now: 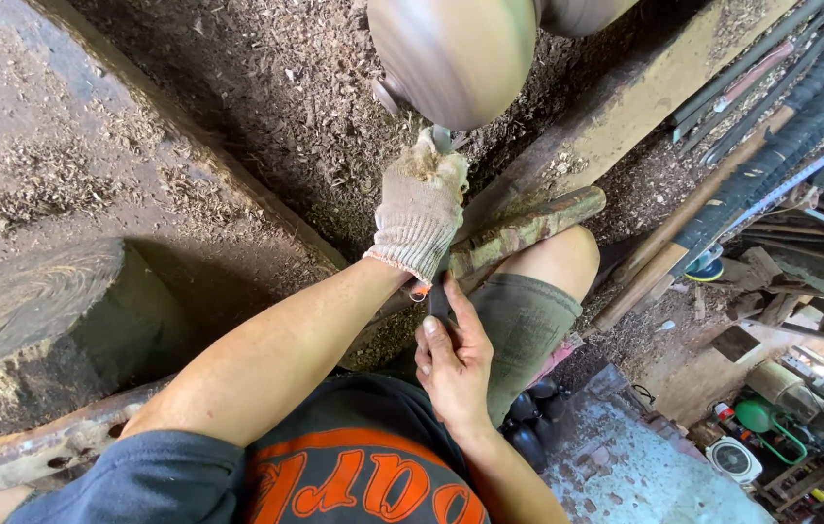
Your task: The person shapes a spinning wooden bowl on a lathe, holding a file against the rotating wood with a gloved hand while steadying the tool rest. They then use an angle grinder with a sanding pad to smooth the surface of the spinning wooden vessel.
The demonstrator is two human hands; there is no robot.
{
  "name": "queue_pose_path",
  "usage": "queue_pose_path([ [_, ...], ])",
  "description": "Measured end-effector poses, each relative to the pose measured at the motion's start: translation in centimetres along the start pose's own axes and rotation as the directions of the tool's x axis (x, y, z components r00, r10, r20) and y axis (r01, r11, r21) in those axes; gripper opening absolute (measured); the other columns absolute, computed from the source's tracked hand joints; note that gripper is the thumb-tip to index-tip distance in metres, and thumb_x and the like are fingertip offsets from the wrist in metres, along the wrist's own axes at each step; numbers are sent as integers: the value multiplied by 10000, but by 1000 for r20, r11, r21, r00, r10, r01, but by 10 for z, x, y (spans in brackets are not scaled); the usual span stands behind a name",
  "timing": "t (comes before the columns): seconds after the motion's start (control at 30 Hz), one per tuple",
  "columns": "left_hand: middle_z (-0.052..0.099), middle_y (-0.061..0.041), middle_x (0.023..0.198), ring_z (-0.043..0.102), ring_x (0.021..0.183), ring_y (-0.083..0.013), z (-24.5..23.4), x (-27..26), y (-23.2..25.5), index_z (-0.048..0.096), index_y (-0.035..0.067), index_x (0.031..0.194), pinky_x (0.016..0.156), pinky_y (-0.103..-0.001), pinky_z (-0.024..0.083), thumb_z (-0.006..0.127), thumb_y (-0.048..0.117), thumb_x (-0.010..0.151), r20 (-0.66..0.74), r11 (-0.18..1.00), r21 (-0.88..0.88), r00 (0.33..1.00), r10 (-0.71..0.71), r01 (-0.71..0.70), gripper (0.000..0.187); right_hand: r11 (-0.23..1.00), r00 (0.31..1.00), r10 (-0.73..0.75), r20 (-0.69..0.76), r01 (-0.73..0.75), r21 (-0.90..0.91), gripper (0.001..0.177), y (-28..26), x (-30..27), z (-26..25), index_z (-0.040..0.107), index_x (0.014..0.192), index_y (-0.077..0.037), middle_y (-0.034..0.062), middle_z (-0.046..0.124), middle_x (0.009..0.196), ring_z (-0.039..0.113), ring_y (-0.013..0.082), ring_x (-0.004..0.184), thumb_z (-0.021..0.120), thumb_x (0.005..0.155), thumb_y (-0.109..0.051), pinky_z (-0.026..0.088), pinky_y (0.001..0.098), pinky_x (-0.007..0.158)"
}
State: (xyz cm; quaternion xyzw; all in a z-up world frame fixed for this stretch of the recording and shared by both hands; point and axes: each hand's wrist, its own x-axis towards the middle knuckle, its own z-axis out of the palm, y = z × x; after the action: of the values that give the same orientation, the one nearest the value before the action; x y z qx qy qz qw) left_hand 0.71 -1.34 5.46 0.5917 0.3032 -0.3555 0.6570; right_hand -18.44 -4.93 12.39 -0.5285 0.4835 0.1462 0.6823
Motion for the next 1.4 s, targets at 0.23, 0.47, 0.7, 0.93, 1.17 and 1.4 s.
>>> queue_pose_path([
  [0.23,659,-139,795,668,688,-269,-4,6,-16,630,34,1058,645,-382,537,590,145,923,-24,922,306,966,256,-236,180,995,998,56,21,-58,83,604,-2,2,0,413,1574,-223,5,517,733,389,54,504,556,1016,-40,293,202,409],
  [0.47,689,-171,778,710,667,-311,-4,6,-11,623,5,1078,614,-397,545,591,168,937,-60,931,299,970,234,-207,218,983,991,112,67,-121,138,613,-11,3,-4,411,1578,-243,22,513,741,399,63,509,543,1011,-52,314,202,405],
  [0.7,699,-177,787,722,706,-322,-1,5,-19,624,11,1121,631,-394,558,585,165,958,-103,905,251,920,378,-344,227,962,979,128,160,-162,219,594,-12,7,-14,410,1576,-280,26,488,741,403,72,513,546,1029,-96,333,205,403],
  [0.93,743,-67,834,723,655,-233,-13,9,-14,632,28,1206,613,-339,576,601,131,916,-128,950,113,944,306,-292,309,945,962,173,213,-223,238,601,-25,3,6,401,1581,-301,36,503,769,423,80,530,536,1033,-93,349,208,409],
  [1.17,714,-85,726,695,589,-202,-25,7,19,640,72,1164,575,-339,572,572,193,944,-31,972,229,998,-48,54,261,952,971,188,147,-217,216,615,-24,6,21,403,1571,-324,44,523,797,444,89,541,509,1023,-65,368,217,413],
  [1.4,708,-167,775,722,712,-335,-23,9,-1,636,45,1113,631,-410,562,585,183,960,-87,888,385,948,305,-250,213,928,961,135,240,-208,309,597,-11,10,6,407,1580,-320,44,499,794,434,88,540,515,1041,-87,365,200,416],
])
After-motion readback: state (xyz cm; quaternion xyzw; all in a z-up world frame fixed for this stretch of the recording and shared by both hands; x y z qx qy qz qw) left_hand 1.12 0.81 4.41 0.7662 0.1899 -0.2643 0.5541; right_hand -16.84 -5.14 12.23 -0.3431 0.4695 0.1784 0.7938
